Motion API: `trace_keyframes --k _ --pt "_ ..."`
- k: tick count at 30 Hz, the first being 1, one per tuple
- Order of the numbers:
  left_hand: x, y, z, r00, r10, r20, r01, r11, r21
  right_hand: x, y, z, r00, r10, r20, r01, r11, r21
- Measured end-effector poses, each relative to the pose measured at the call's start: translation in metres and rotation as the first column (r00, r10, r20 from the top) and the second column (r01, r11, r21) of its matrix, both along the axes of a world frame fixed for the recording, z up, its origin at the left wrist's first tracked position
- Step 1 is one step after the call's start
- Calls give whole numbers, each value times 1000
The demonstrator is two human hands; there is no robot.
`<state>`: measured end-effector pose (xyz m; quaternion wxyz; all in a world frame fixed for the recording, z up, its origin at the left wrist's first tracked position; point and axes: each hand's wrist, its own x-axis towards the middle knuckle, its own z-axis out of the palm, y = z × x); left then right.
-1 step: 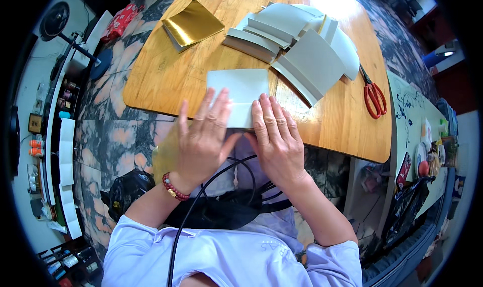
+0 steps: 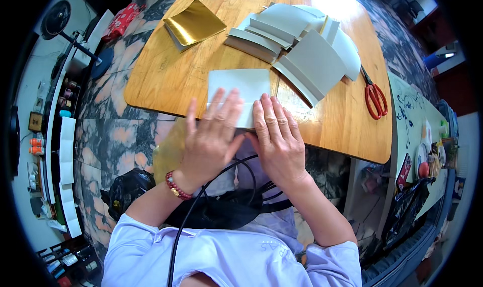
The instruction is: The person folds multiple sheets of gold and white paper on a wooden table. They repeatedly fold the sheets in half, smooth the creases, and stack them. The person briefly adjusts their head-mounted camera strap before resuming the folding task.
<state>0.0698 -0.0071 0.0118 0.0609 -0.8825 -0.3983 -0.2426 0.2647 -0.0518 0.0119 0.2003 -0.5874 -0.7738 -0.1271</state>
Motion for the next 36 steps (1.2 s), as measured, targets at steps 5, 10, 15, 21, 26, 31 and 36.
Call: trace_keyframes --k 5,10,15,21,26,31,36 --pt "18 2 -27 999 -22 48 21 1000 6 1 2 -1 999 31 -32 -31 999 21" --pt "-12 1 -16 1000 7 22 -6 1000 -24 3 1 2 999 29 -46 -28 999 20" --pt "-25 2 -8 998 45 52 -45 999 0 6 2 0 998 36 -55 -35 999 21" --pt "-38 17 -3 987 -40 156 38 999 15 14 6 3 991 89 -98 -86 996 39" --pt "-41 22 5 973 -76 220 93 993 -71 16 7 8 971 129 -203 -121 991 54" --pt "-39 22 8 973 -81 217 95 994 -57 14 12 10 939 198 -281 -167 977 133" --pt "-45 28 0 962 -128 240 136 991 -13 18 22 12 920 276 -278 -238 958 161"
